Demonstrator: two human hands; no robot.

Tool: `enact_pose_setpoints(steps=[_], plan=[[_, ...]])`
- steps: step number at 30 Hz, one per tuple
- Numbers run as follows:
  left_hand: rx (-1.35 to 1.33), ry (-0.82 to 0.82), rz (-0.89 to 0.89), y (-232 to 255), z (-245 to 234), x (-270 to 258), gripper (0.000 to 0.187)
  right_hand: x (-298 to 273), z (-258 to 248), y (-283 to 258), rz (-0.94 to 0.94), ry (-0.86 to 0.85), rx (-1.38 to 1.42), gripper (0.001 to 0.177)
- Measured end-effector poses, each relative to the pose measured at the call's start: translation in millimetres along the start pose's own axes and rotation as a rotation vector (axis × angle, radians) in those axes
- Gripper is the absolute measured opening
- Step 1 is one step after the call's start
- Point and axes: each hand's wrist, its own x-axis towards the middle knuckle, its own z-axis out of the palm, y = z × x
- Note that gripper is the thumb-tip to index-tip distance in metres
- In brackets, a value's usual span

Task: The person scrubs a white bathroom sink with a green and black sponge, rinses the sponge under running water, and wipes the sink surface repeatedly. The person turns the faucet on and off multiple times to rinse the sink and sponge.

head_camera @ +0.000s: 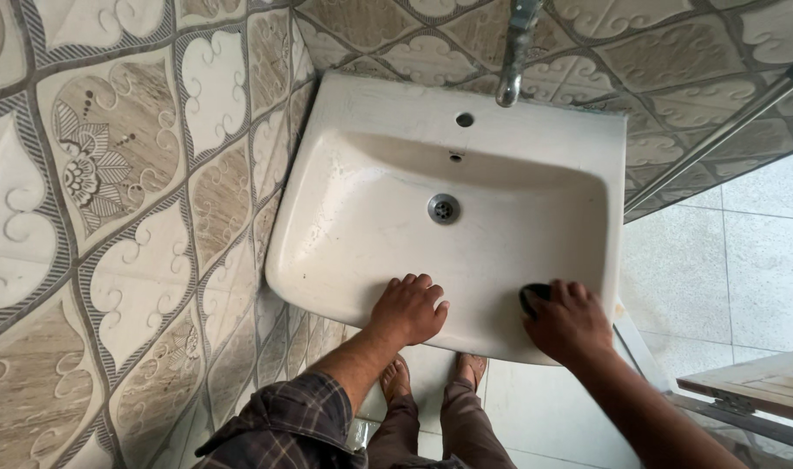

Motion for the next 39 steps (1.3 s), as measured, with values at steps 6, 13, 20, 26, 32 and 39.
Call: enact_pose_setpoints(steps=[6,13,20,26,32,39], plan=[[-0.031,-0.043,-0.054,-1.2,3.9,-6.5,0.05,1.0,17.5,-13.3,-0.016,-0.096,0.015,0.05],[-0.022,-0.09,-0.074,-3.3,6.9,3.4,0.052,35.4,24.7,-16.9,-0.007,0.059,-0.057,0.052],[0.012,-0.137,-0.088,-2.9,10.9,11.6,0.055,1.3,19.8,-2.7,0.023,-0.141,0.038,0.056],[0.016,-0.144,-0.087,-0.6,15.4,12.1,0.054,30.0,9.9,-17.9,0.072,0.012,-0.144,0.057],[0.022,-0.075,-0.05,-3.4,14.3,12.5,0.048,-21.8,20.6,7.4,0.094,-0.104,0.007,0.053],[0.01,0.028,-0.039,-1.0,17.8,4.0,0.044,30.6,9.1,-21.5,0.046,0.018,-0.062,0.047]])
